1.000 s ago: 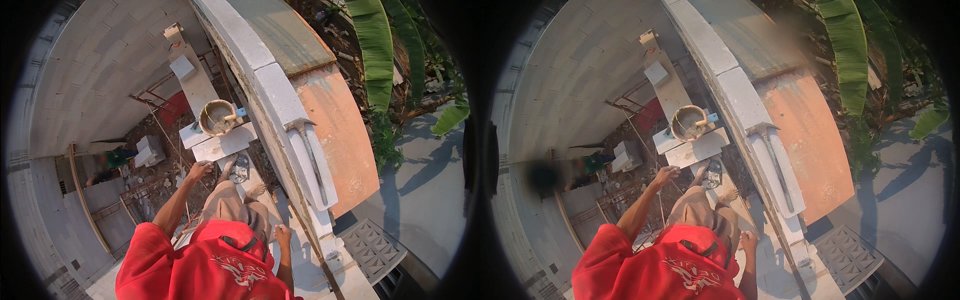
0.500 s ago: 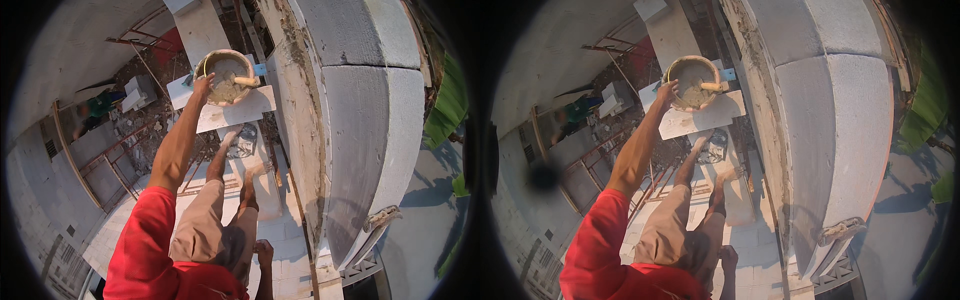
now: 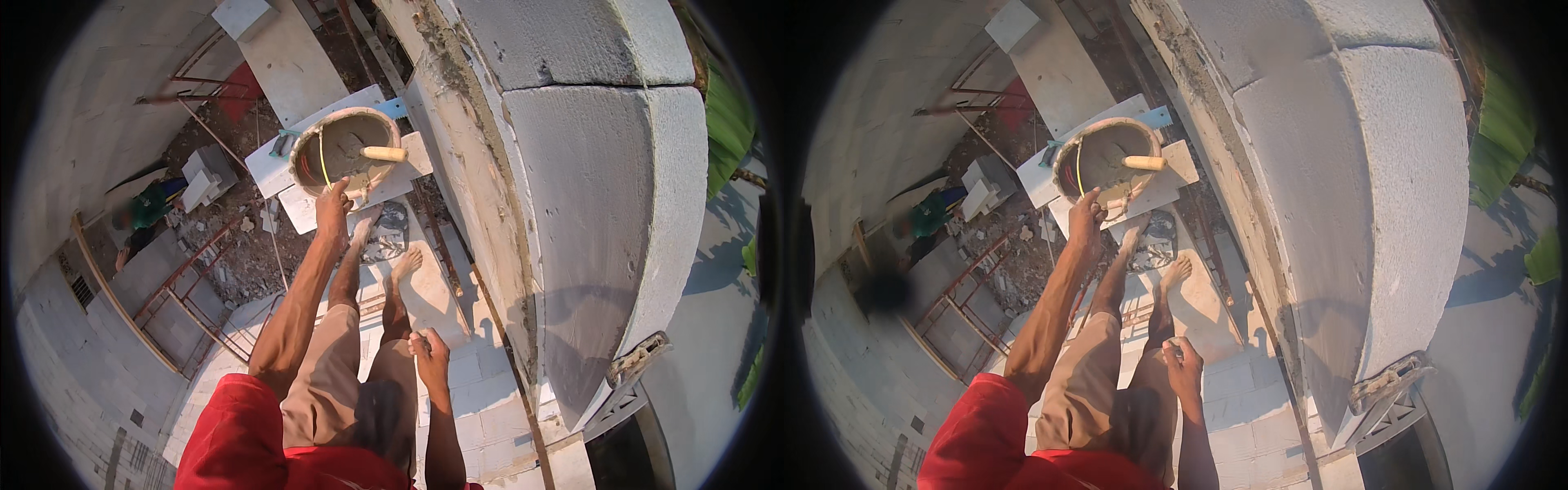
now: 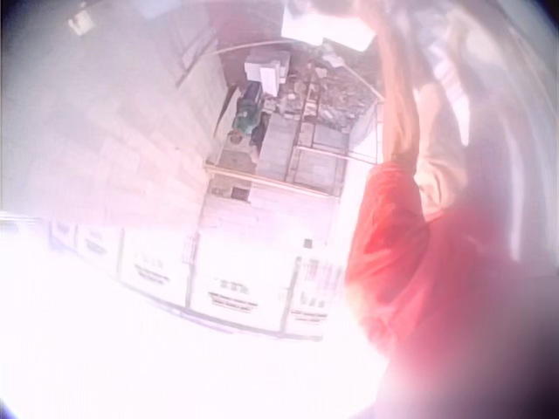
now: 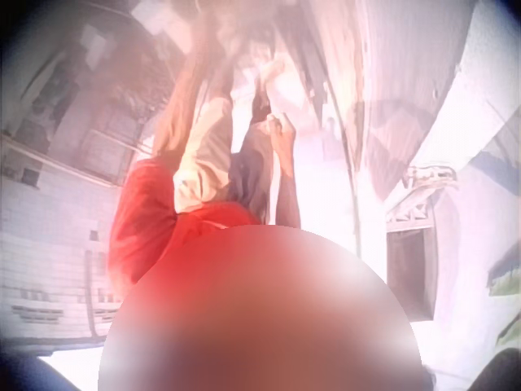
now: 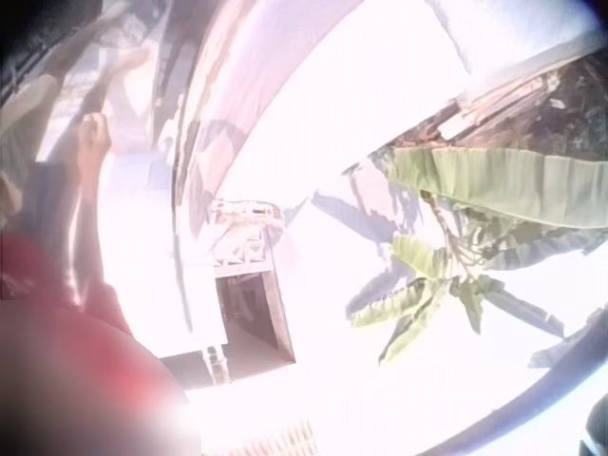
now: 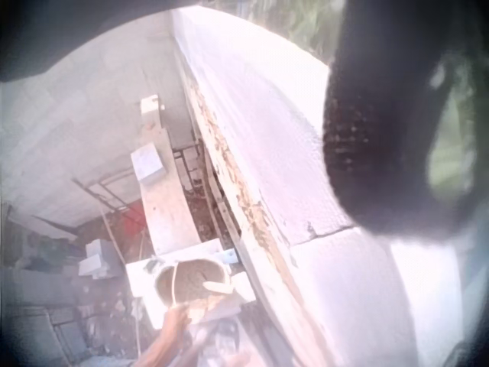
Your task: The person applies mortar to a wall using a trowel, places a white tile, and taps it into place with a hammer. They then measure the wall and a tile with a tape measure and use a hand saw to cut the tile.
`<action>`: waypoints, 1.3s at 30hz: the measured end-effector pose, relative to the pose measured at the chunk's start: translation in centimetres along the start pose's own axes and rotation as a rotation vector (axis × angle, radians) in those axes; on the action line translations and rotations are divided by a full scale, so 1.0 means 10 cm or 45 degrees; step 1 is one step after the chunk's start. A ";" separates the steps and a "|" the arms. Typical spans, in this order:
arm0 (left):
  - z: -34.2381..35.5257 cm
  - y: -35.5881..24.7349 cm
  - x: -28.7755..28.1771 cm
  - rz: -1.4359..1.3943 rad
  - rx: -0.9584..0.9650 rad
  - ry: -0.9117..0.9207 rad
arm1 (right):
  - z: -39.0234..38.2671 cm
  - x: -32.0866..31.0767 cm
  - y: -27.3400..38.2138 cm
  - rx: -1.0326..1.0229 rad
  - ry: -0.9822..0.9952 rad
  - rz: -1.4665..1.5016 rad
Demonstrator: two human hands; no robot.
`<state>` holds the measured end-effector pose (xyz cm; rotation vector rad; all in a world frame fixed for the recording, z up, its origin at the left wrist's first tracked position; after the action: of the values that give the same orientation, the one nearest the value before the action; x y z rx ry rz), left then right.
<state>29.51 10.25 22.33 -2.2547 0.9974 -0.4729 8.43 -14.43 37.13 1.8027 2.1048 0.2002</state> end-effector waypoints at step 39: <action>-3.25 4.47 -0.43 0.920 -0.799 0.699 | 1.29 -1.13 -4.11 0.703 -0.021 0.071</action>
<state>-14.73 -22.69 16.42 -2.0566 2.3951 -0.4981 -23.61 -34.25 13.43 2.1435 2.2466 -0.4238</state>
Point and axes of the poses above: each hand's wrist, its own z-axis towards the middle knuckle, its own x-axis out of the palm, y = z × x, the point moved 1 cm from there along z, towards the middle knuckle, and after that the axes turned 9 degrees about x, right-handed, at the moved point
